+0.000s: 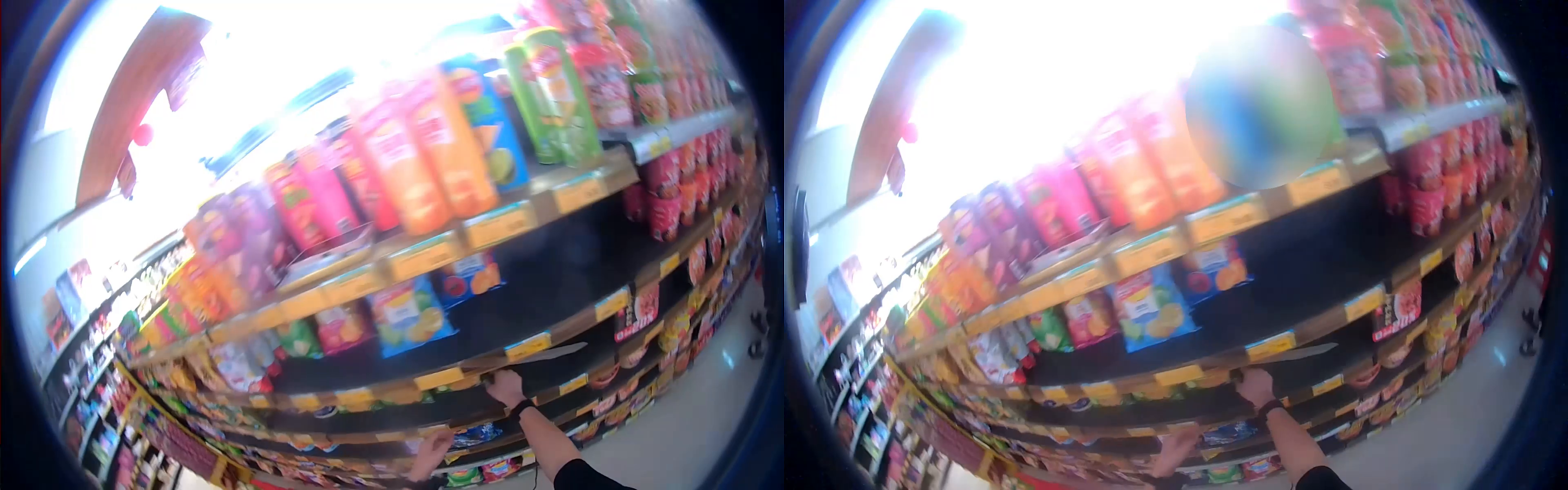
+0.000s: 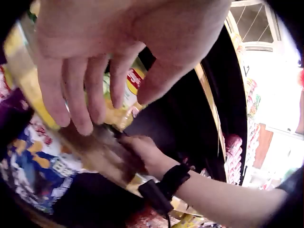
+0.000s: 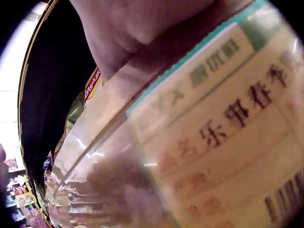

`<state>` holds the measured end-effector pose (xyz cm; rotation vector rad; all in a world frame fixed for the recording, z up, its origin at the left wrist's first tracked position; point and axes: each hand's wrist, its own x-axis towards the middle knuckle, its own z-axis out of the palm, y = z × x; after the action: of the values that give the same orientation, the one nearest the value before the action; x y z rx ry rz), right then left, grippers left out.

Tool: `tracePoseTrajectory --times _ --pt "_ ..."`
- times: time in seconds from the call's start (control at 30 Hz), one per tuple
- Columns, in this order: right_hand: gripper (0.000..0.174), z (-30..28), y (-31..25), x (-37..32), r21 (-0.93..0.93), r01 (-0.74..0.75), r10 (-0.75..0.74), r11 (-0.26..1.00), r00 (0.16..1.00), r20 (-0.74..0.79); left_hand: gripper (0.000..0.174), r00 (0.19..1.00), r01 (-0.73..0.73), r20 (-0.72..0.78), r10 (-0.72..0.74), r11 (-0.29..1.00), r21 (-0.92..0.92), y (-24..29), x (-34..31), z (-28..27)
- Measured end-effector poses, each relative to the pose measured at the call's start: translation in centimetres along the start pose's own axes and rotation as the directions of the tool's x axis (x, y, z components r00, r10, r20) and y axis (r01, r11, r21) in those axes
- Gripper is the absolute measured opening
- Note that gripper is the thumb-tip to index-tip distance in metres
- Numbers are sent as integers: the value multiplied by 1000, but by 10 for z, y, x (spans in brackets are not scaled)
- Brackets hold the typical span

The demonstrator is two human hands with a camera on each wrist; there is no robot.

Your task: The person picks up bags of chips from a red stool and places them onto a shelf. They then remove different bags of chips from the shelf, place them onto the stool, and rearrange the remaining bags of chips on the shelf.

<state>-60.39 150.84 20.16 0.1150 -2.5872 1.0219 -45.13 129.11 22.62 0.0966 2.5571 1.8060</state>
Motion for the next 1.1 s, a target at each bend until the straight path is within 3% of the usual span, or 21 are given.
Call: tracePoseTrajectory --times 0.03,0.07,0.13,0.17,0.2,0.23,0.27,0.3,0.33,0.4,0.47,0.5,0.57,0.6,0.63,0.67,0.7,0.77,0.83,1.0,1.1 --pt "23 6 4 2 -18 17 -18 1000 999 -44 36 996 21 91 -10 993 -120 -10 -18 -14" --pt "22 9 8 5 -42 11 -13 999 998 -64 36 998 15 58 -6 990 -144 -26 -35 -31" --pt "19 2 1 5 -112 -12 8 994 999 -37 35 978 130 163 -128 992 1 -59 -75 -73" --pt "14 5 6 5 -24 41 -44 999 988 -150 36 970 184 136 -201 975 126 -58 -103 -96" --pt "17 16 23 12 28 60 -53 998 978 -203 37 988 144 69 -140 988 -55 -123 -128 -119" --pt "16 15 18 10 74 -21 42 997 957 -288 38 982 183 -6 -187 968 -171 -128 -159 -136" --pt "15 -6 -17 -9 172 51 28 984 903 -429 38 970 206 -71 -235 936 -284 -130 -187 -154" --pt "15 10 -8 -13 250 117 36 961 846 -532 38 931 276 -137 -338 899 -340 -172 -217 -177" --pt "15 2 -38 -36 294 25 130 955 859 -496 38 877 339 -188 -443 846 -412 -207 -251 -197" --pt "14 33 -55 -79 466 138 104 874 884 -456 35 816 336 -273 -510 801 -496 -262 -327 -228" --pt "14 77 -75 -138 439 103 24 892 961 -275 31 640 270 -439 -631 719 -640 -231 -387 -240" --pt "15 115 -92 -170 697 40 121 716 976 -180 31 573 247 -585 -574 802 -544 -214 -414 -243" --pt "13 176 -113 -232 603 -313 190 734 947 260 28 366 258 -611 -702 707 -658 -211 -453 -256" --pt "15 179 -159 -262 435 -133 19 890 967 256 28 326 239 -631 -704 707 -665 -219 -470 -262" --pt "18 210 -160 -282 582 -408 51 704 846 531 27 281 227 -646 -710 703 -674 -229 -487 -262" --pt "12 235 -181 -294 583 -397 -18 709 816 578 27 247 179 -652 -716 696 -696 -227 -498 -263" --pt "11 223 -233 -297 595 -443 -138 670 713 687 27 208 130 -662 -720 691 -711 -223 -504 -265" --pt "8 244 -276 -296 598 -328 -247 731 689 681 27 142 104 -665 -733 679 -727 -213 -512 -265" --pt "9 260 -326 -295 614 -433 -217 660 672 708 27 96 112 -640 -763 647 -754 -199 -514 -270" --pt "9 337 -381 -305 607 -536 -286 586 564 775 28 30 83 -598 -801 598 -797 -212 -513 -289" --pt "9 373 -417 -309 441 -536 -258 720 384 887 29 -9 85 -583 -812 580 -810 -218 -510 -318"
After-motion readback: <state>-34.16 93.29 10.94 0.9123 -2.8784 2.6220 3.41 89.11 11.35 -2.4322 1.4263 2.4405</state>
